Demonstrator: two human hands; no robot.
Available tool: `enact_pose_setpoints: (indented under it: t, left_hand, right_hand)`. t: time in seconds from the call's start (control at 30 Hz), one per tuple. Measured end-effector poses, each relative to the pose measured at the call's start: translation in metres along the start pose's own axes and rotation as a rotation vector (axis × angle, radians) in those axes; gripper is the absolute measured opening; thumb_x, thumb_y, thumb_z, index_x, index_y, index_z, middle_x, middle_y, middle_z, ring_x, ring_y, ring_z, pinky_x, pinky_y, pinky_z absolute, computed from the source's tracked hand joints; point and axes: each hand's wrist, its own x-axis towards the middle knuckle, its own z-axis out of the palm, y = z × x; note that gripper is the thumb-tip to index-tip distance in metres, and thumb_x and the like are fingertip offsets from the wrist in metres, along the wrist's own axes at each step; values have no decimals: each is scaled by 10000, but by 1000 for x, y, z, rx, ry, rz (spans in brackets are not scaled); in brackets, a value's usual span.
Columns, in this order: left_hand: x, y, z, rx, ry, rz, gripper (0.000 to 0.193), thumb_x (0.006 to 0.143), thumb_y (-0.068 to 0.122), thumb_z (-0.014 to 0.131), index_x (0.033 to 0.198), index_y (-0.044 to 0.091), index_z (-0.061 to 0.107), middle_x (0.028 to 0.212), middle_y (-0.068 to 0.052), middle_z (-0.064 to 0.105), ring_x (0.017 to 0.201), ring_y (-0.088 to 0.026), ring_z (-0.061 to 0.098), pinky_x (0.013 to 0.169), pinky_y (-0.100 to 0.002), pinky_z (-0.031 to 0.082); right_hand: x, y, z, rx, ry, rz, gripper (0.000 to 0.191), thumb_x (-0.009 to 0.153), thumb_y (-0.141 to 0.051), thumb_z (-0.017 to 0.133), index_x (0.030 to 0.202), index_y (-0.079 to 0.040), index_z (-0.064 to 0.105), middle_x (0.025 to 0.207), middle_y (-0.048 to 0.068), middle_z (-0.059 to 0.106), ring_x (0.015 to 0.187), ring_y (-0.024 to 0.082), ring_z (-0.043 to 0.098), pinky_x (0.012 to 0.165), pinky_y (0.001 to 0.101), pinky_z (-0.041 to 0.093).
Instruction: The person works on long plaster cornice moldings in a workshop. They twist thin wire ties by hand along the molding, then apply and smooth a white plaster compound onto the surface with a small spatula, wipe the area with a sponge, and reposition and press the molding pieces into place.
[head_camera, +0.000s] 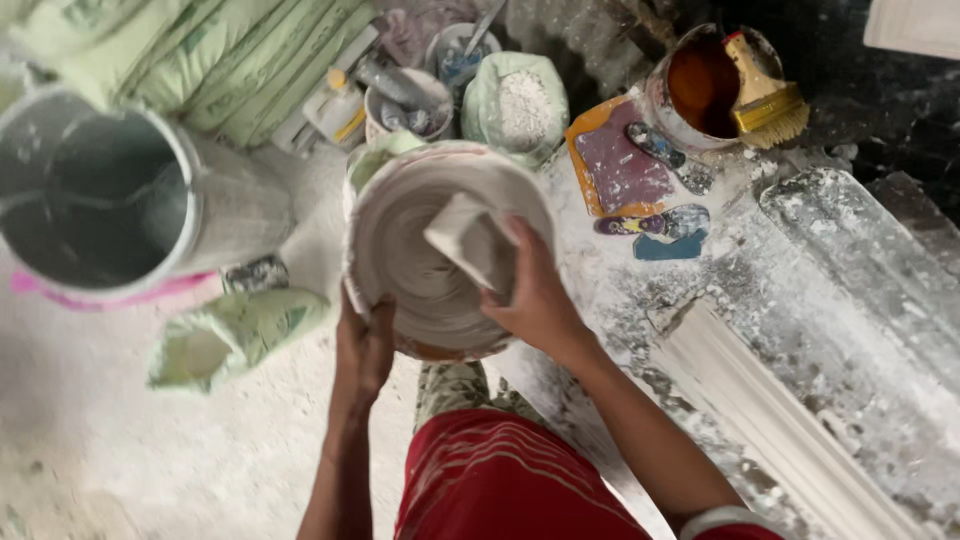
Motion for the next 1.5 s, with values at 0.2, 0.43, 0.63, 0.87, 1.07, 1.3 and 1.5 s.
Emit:
enact_pose_setpoints:
  t: [0.2,0.43,0.63,0.87,1.07,1.3,1.5]
  left_hand:
    - [182,-2,61,-134,-194,350,557,1082,147,535,1573,-45,354,1476,-260,570,1333,-353,562,1112,-409,452]
    - [371,-75,239,-511,-230,-450,681,1000,183,499,1602,203,181,1575,-161,342,1304,-358,486,954,-555,599]
    - [390,-114,332,-589,36,-352,803,935,167,612,1608,290,191,1581,-142,349,1333,-455,528,885,-611,635]
    - [394,-118,310,-360,-24,-355,661,990,247,620,1506,219,208,1509,-123,334,1329,-355,490,951,-500,577]
    - [219,-60,267,-95,-599,543,308,998,23,574,1302,17,525,1225,-170,570,1169,-223,623,951,-337,601]
    - [121,-30,349,801,-636,1238,375,1031,141,625,1390,37,597,1202,-125,594,1122,-309,590,990,-453,484]
    - [138,-51,346,1028,-388,1050,276,932,170,604,1146,-4,602,1129,-212,616,935,-322,657,722,-393,571]
  right_hand:
    - [87,-8,-7,-255,47,10,857,861,-129,764,1572,-59,290,1496,248,461,1378,426,458,1122,472,418]
    - [-46,63,-39,-423,495,372,457,969,-154,647,1391,-26,526,1389,229,562,1312,394,552,1121,453,443]
    - [-224,63,28,-642,544,948,473,932,-157,643,1370,-16,536,1434,235,482,1392,424,416,1110,503,408]
    - [-269,79,78,-629,618,829,546,840,-203,703,1329,-44,520,1513,195,340,1453,419,330,1126,511,400]
    - [-261,74,60,-514,405,899,649,724,-251,856,1288,-75,586,1571,264,279,1426,459,288,1093,523,394]
    - [-264,91,53,-639,467,683,238,811,-203,751,1006,-72,713,1375,228,497,1307,421,471,1021,506,499]
    - [-261,112,32,-94,379,818,303,953,-350,699,1049,-62,697,987,130,646,900,258,627,784,409,536]
